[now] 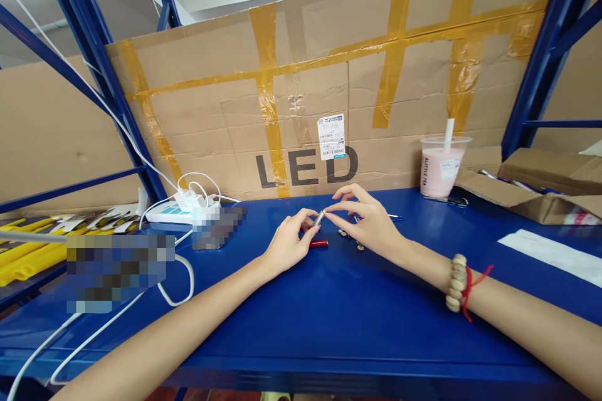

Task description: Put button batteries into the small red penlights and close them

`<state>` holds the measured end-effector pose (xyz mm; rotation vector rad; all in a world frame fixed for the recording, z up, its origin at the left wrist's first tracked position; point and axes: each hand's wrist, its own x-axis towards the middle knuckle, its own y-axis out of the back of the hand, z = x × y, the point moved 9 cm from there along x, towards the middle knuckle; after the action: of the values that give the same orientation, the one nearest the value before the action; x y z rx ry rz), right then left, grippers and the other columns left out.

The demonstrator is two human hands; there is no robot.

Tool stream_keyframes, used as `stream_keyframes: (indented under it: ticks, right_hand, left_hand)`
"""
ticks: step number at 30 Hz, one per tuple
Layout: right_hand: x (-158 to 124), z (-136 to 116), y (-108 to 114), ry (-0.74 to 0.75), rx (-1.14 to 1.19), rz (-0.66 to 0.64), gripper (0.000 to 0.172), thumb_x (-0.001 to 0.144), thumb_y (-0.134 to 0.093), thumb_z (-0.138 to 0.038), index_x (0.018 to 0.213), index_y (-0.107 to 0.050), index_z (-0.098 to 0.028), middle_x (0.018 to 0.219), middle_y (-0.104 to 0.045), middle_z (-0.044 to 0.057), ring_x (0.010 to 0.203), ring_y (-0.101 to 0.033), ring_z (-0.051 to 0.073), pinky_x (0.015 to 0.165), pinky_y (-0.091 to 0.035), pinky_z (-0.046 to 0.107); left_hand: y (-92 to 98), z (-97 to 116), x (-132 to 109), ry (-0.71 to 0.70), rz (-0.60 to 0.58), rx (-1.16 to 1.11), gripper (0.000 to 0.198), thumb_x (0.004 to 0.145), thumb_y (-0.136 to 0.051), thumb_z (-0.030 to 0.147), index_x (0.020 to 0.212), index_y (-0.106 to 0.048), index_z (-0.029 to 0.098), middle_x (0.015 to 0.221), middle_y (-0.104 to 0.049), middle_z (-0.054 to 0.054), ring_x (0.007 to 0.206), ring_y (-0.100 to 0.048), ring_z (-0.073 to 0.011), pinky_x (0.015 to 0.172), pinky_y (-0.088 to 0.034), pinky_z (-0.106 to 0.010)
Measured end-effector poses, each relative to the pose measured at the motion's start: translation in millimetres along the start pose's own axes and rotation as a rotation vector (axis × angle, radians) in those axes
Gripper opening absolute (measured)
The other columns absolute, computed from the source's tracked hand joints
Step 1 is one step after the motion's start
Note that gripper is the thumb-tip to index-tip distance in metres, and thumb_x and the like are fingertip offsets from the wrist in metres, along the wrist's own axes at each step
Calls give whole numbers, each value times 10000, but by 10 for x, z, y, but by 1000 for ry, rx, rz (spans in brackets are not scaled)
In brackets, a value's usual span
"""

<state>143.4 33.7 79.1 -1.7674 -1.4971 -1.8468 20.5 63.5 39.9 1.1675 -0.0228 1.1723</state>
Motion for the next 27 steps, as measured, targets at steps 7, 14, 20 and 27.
stream_keyframes:
  ticks: [7, 14, 20, 27]
  right_hand:
    - [-7, -27, 4, 31, -17, 2, 170, 818, -545, -316, 846, -689, -231, 995, -525, 61, 863, -544, 167, 542, -471, 229]
    - [-3, -16, -3, 24, -9, -1, 163, 820, -548, -295, 834, -692, -219, 994, -523, 53, 828, -550, 140, 540, -463, 218]
    - [-9, 17, -14, 9, 19, 0, 161, 822, -542, -296, 837, -686, -224, 998, -523, 45, 817, -552, 137, 509, -448, 206]
    - [-17, 65, -31, -7, 54, 3, 141, 810, -554, -301, 813, -671, -223, 971, -528, 35, 700, -552, 107, 527, -461, 221]
  left_hand:
    - [9, 2, 5, -2, 15, 39, 174, 838, -471, 230, 1010, -500, 224, 788, -644, 22, 717, -578, -136, 739, -410, -272]
    - [-6, 0, 1, 18, -2, -18, 183, 833, -471, 226, 1013, -498, 217, 791, -651, 12, 733, -588, -139, 700, -428, -255]
    - [1, 25, -3, 19, -1, -48, 182, 833, -473, 224, 1014, -493, 210, 794, -647, 4, 752, -597, -139, 684, -436, -242]
    - [-8, 18, -3, 35, -17, -55, 165, 832, -474, 221, 995, -495, 209, 778, -640, 6, 737, -591, -140, 684, -431, -248]
